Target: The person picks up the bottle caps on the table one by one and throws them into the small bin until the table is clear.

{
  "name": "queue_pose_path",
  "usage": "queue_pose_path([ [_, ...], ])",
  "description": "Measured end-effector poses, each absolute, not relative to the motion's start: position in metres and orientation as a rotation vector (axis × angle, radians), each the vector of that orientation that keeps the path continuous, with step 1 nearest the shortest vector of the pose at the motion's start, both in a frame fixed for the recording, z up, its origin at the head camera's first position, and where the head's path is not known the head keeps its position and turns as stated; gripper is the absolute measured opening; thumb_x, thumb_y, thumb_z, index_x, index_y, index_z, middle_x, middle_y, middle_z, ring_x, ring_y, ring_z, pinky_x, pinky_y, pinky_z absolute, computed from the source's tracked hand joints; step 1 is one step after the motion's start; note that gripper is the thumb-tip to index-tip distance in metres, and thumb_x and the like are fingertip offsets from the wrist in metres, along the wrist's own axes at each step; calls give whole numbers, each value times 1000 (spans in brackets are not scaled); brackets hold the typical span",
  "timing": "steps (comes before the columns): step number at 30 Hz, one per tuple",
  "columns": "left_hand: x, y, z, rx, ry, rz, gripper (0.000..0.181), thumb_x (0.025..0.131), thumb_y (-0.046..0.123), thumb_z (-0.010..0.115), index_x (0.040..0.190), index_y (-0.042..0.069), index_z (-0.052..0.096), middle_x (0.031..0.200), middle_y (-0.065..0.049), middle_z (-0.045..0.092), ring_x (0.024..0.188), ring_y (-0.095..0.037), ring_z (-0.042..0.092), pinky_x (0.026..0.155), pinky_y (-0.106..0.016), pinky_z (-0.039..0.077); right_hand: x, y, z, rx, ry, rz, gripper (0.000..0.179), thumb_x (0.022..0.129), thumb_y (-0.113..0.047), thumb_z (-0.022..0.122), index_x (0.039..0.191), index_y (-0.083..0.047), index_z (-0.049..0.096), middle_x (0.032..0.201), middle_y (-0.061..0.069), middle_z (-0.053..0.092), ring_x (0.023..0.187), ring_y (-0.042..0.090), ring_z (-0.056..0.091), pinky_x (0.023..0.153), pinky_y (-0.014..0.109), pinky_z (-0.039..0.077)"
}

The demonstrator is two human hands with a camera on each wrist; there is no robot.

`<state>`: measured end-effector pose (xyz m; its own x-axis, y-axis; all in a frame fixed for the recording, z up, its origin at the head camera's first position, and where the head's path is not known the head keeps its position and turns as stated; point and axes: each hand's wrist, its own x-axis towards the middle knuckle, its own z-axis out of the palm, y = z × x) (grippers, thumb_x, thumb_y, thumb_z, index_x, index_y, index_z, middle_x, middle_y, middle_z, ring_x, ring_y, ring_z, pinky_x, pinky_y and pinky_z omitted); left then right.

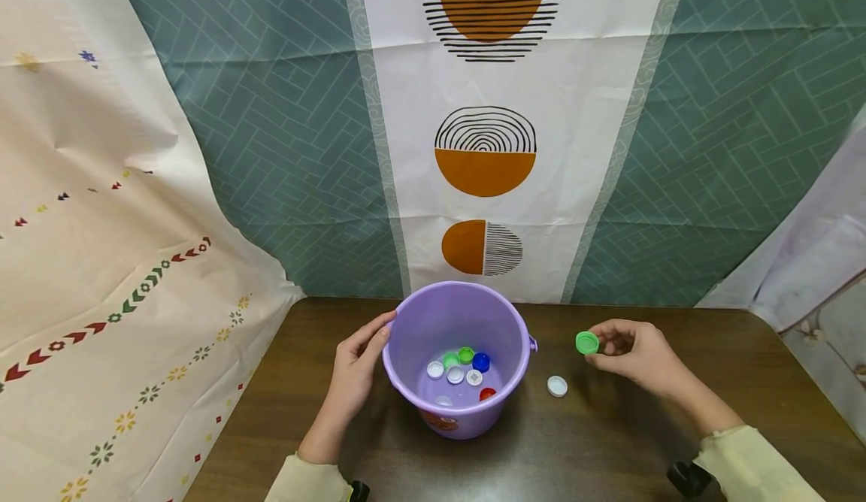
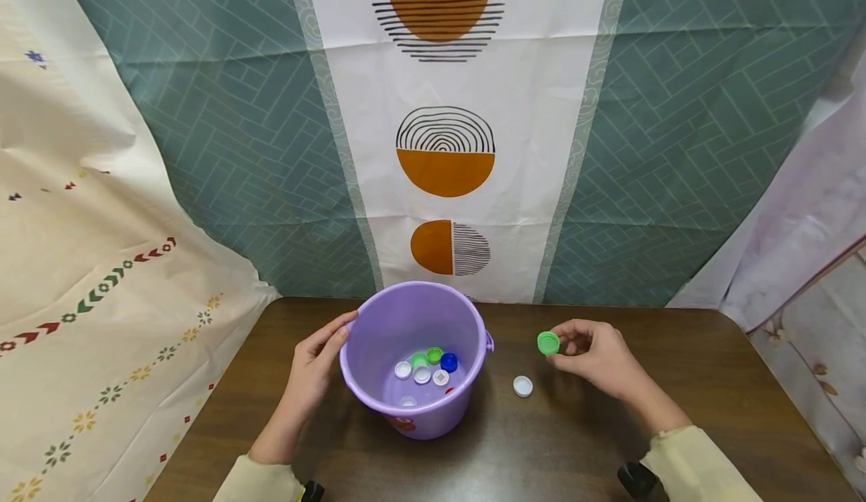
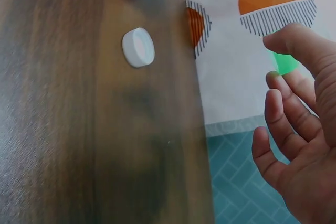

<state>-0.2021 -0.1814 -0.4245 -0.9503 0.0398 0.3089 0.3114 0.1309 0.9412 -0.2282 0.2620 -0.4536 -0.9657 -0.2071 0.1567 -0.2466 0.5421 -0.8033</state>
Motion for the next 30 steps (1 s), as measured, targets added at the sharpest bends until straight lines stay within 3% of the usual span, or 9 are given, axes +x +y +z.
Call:
queue_pose_path([
  [7, -202, -182, -426, -359, -2187, -1911, 32, 95, 14, 54, 125, 3, 59, 125, -14, 61, 114, -25, 59, 91, -23, 50, -233, 254, -445, 393, -2680, 1516, 33, 74, -28, 80, 102, -15, 67, 89, 4, 71, 76, 14, 66, 63, 25, 54],
  [14, -213, -187, -447, -354, -2169, -1911, 30, 95, 19, 55, 124, 16, 62, 125, -3, 63, 113, -16, 60, 92, -22, 49, -236, 246, -436, 368, -2667, 1523, 35, 74, -32, 79, 104, -17, 67, 100, 3, 71, 88, 15, 69, 71, 23, 54],
  [30, -215, -188, -450, -373, -2156, -1892, 30, 95, 20, 54, 124, 16, 61, 126, -4, 62, 114, -14, 59, 92, -22, 49, -238, 224, -409, 320, -2624, 1426, 34, 71, -38, 80, 100, -24, 68, 96, -4, 72, 91, 17, 67, 73, 21, 52],
])
